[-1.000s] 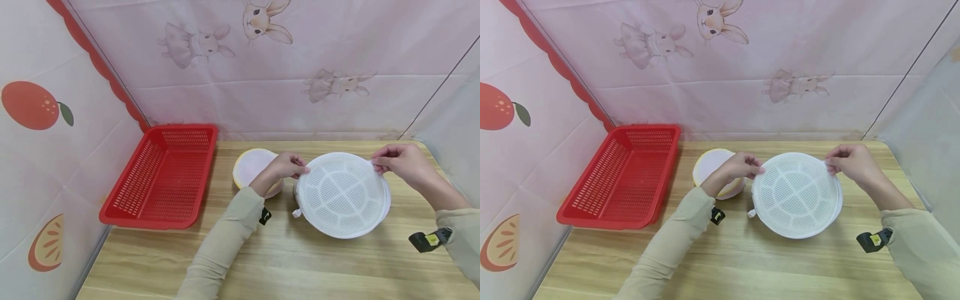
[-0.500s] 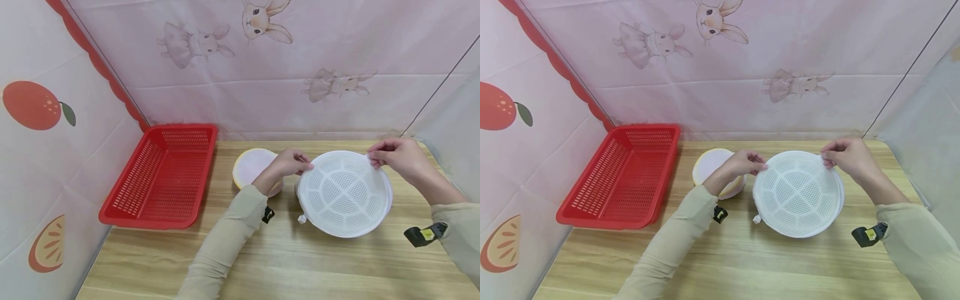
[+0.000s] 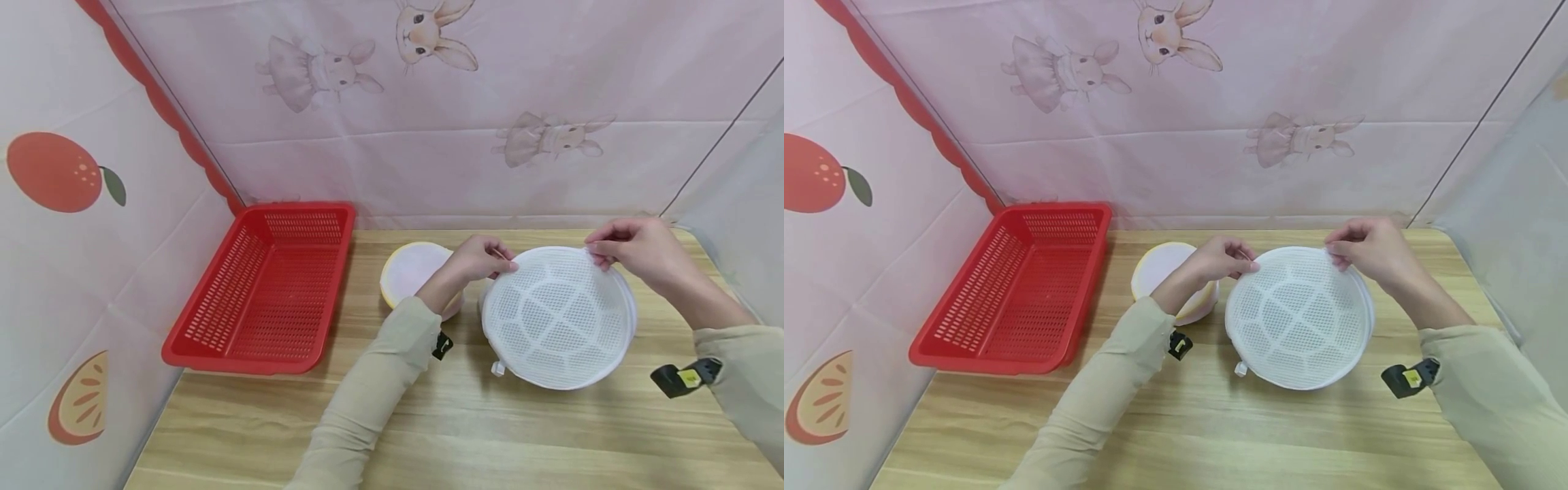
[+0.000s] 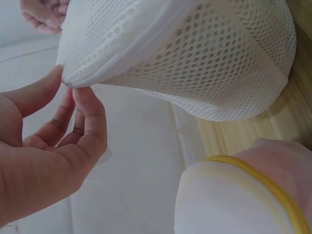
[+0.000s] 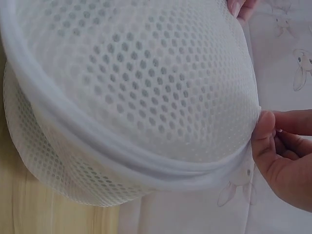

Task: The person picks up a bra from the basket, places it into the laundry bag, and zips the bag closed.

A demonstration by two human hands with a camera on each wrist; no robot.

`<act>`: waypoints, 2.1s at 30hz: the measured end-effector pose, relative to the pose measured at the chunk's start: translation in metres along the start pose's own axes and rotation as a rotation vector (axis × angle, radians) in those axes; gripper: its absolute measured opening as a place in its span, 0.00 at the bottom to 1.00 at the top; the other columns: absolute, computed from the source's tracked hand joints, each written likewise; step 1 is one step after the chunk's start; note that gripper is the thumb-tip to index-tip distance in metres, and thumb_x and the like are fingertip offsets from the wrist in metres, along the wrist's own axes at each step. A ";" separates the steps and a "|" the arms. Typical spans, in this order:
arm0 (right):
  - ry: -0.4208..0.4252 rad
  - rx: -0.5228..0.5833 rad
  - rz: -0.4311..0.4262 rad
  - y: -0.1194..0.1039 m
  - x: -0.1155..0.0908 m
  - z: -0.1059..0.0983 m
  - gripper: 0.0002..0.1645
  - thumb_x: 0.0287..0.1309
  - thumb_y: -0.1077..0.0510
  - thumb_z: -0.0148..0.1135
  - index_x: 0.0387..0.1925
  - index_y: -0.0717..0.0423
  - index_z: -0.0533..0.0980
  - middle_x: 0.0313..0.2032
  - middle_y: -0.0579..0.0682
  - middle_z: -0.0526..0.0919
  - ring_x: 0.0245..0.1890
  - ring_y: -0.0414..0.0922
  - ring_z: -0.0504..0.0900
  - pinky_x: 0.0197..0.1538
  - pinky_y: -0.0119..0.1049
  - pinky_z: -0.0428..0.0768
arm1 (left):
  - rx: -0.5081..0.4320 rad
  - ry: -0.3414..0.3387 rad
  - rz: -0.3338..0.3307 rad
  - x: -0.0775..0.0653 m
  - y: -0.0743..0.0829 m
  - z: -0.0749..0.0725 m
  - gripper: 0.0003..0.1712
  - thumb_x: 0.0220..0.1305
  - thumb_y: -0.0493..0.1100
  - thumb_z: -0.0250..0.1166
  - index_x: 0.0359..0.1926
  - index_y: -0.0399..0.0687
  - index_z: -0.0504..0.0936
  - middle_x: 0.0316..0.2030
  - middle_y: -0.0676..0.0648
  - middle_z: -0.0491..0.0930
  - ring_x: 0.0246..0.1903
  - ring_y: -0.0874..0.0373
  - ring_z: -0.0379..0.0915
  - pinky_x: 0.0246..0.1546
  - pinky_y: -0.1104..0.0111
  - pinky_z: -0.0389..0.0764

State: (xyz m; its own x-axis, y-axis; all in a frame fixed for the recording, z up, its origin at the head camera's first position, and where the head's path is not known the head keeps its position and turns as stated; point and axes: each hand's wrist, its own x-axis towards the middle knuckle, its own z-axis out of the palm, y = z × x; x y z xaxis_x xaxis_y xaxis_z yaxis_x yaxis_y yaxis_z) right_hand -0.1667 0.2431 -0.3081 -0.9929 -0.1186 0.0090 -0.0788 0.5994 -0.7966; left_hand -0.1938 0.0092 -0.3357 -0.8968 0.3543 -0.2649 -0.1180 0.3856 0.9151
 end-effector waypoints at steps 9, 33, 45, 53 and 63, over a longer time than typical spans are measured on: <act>-0.012 -0.007 0.001 -0.004 0.000 0.001 0.10 0.58 0.70 0.54 0.38 0.78 0.73 0.25 0.51 0.79 0.21 0.39 0.76 0.26 0.32 0.78 | 0.025 0.010 -0.022 0.000 -0.002 0.001 0.05 0.53 0.35 0.67 0.27 0.41 0.77 0.23 0.50 0.74 0.22 0.61 0.70 0.25 0.74 0.75; -0.039 -0.085 0.047 0.016 -0.010 -0.015 0.12 0.59 0.65 0.55 0.36 0.75 0.75 0.22 0.47 0.77 0.19 0.39 0.74 0.24 0.31 0.76 | -0.027 0.043 -0.011 -0.001 -0.015 -0.009 0.05 0.54 0.36 0.67 0.28 0.41 0.77 0.24 0.50 0.74 0.26 0.59 0.71 0.33 0.68 0.78; -0.043 -0.051 0.076 0.032 -0.015 -0.020 0.12 0.59 0.65 0.55 0.37 0.75 0.74 0.22 0.46 0.80 0.20 0.40 0.76 0.25 0.32 0.77 | -0.083 0.036 -0.017 -0.002 -0.022 -0.015 0.05 0.54 0.33 0.66 0.27 0.38 0.77 0.24 0.49 0.74 0.24 0.60 0.70 0.42 0.57 0.77; -0.043 -0.030 0.065 0.031 -0.015 -0.021 0.12 0.59 0.66 0.54 0.37 0.76 0.74 0.23 0.46 0.80 0.20 0.40 0.76 0.26 0.32 0.78 | -0.075 0.038 -0.032 -0.002 -0.021 -0.016 0.05 0.55 0.34 0.65 0.27 0.39 0.77 0.24 0.49 0.74 0.25 0.59 0.70 0.40 0.60 0.78; -0.040 0.025 0.074 0.023 -0.012 -0.022 0.11 0.59 0.66 0.55 0.36 0.74 0.75 0.23 0.45 0.80 0.22 0.40 0.77 0.28 0.32 0.79 | -0.076 -0.002 -0.038 -0.003 -0.017 -0.018 0.04 0.56 0.34 0.64 0.30 0.39 0.76 0.25 0.49 0.74 0.26 0.59 0.72 0.37 0.65 0.79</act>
State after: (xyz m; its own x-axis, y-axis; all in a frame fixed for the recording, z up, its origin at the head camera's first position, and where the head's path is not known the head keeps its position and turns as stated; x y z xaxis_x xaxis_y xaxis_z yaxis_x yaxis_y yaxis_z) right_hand -0.1586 0.2753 -0.3132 -0.9916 -0.1064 -0.0741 -0.0027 0.5881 -0.8088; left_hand -0.1966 -0.0140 -0.3451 -0.8901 0.3424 -0.3008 -0.1844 0.3330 0.9247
